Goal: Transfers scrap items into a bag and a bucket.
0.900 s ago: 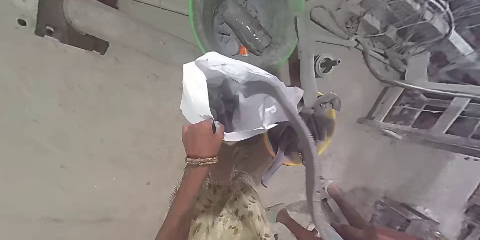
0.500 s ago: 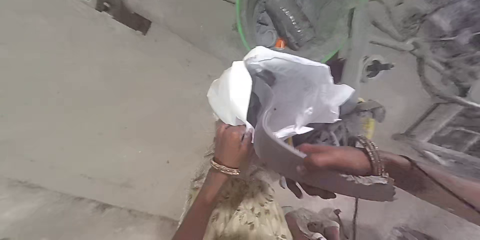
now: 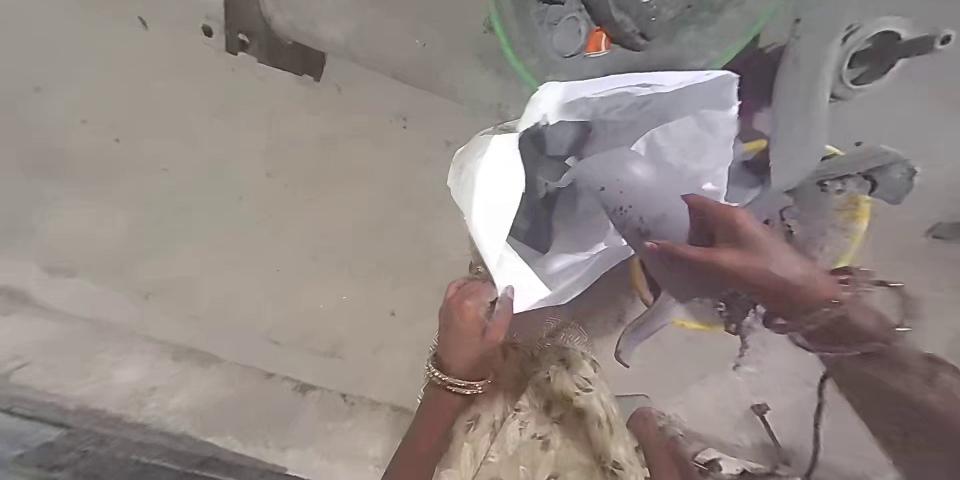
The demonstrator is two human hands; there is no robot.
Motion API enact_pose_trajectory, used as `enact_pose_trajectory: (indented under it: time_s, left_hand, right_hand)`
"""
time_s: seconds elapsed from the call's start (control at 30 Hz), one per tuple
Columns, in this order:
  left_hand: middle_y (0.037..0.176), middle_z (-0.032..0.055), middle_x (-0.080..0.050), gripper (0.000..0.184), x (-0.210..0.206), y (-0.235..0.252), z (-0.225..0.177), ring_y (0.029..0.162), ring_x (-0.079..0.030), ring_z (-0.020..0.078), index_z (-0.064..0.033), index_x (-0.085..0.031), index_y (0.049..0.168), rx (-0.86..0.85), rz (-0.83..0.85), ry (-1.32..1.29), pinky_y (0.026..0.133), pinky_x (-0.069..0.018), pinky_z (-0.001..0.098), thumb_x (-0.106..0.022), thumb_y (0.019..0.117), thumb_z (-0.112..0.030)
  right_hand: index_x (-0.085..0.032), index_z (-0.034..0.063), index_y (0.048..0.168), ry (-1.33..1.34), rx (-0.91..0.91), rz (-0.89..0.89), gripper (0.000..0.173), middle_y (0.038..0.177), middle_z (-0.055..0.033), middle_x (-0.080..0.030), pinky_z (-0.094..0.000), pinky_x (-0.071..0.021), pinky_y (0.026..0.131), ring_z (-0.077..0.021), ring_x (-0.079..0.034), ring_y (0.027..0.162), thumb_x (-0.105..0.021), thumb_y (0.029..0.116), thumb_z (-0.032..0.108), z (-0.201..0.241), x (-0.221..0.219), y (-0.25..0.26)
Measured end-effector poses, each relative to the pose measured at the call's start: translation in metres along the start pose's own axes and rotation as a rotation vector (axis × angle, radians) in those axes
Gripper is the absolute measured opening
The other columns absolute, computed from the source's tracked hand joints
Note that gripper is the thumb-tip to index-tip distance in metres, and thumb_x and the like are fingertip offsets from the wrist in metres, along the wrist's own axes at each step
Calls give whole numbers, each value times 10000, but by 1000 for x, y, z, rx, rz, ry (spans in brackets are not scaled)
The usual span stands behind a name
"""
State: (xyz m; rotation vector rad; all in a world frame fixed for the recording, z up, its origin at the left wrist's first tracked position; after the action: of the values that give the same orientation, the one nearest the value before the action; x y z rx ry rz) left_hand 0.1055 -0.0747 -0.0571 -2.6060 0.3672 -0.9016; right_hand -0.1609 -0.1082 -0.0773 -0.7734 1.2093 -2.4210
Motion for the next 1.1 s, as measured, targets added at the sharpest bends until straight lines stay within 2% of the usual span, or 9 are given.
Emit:
enact_pose_trajectory:
  time_s: [0.1,0.17,0.3,0.47,0.57,0.7,0.9,1.03,1.1]
  left_hand:
    - [719,156,-703,295,-2,-1,-1,742,-698,241,55,-708,753,61,-21,68,890,-502,442,-568,943,-122]
    - [729,168,-706,301,-4,-3,-1,747,-702,273,58,-719,780,120,-41,133,846,-521,477,-565,942,-143]
    - [840,216,-718,373,-10,7,-3,831,-700,354,78,-726,979,306,45,230,787,-499,585,-537,965,-243]
    - [771,-5,-656,282,-4,30,-3,727,-616,6,9,-699,914,365,-3,88,739,-507,263,-514,1005,-183]
    - [683,-46,-619,309,-11,31,-4,670,-607,-16,-10,-665,802,324,-8,63,691,-505,242,-466,995,-145]
    - [708,42,-625,352,-24,25,-7,744,-635,84,27,-660,773,273,28,83,752,-505,324,-442,991,-142]
    - [788,224,-685,390,-40,3,-14,847,-685,309,119,-684,805,213,105,145,836,-515,468,-448,995,-127]
    - [825,232,-690,402,-40,-4,-4,866,-687,322,115,-694,842,286,146,157,843,-514,493,-430,1008,-138]
    - [806,209,-698,413,-40,-4,-5,867,-690,311,95,-694,812,252,153,161,859,-510,487,-421,1004,-147]
  right_hand:
    - [-617,-8,1260,-38,-10,-196,505,964,-200,-693,-575,-522,759,-330,-673,848,-836,834,156,-6,0,-4]
    - [-607,43,1321,-42,25,-282,562,947,-202,-716,-612,-528,707,-374,-690,814,-832,838,223,9,-9,-9]
    - [-643,77,1265,-22,128,-440,422,838,-179,-690,-536,-509,567,-364,-668,703,-776,917,275,65,-11,-16]
    - [-676,83,1147,37,142,-426,252,742,-139,-638,-497,-472,511,-328,-618,612,-660,1011,294,71,13,-13]
    - [-680,68,1115,129,198,-393,214,660,-24,-567,-365,-415,500,-147,-499,523,-613,1017,246,38,29,-30]
    - [-656,88,1064,280,199,-373,115,607,112,-531,-107,-357,456,76,-410,472,-594,1021,175,8,39,-52]
    - [-580,54,1155,619,5,-327,140,717,19,-534,-153,-430,515,20,-480,534,-512,1074,147,-13,-3,-16]
    - [-517,151,1259,871,-221,-311,226,860,1,-584,-226,-500,581,-31,-572,649,-450,1105,302,-31,-23,-8]
    - [-480,123,1381,832,-228,-416,318,986,-23,-607,-239,-531,672,-33,-603,742,-478,1093,258,-42,-3,-10]
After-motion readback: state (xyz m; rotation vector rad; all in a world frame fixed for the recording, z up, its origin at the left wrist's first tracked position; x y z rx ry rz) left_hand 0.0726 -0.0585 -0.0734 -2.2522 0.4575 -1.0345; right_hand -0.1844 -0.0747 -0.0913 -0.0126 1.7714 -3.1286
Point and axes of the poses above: each hand's wrist, its own y-axis towards the middle knuckle, its own x-axis out of the back of the hand, z = x × y, the point moved 10 cm from there along y, towards the middle knuckle
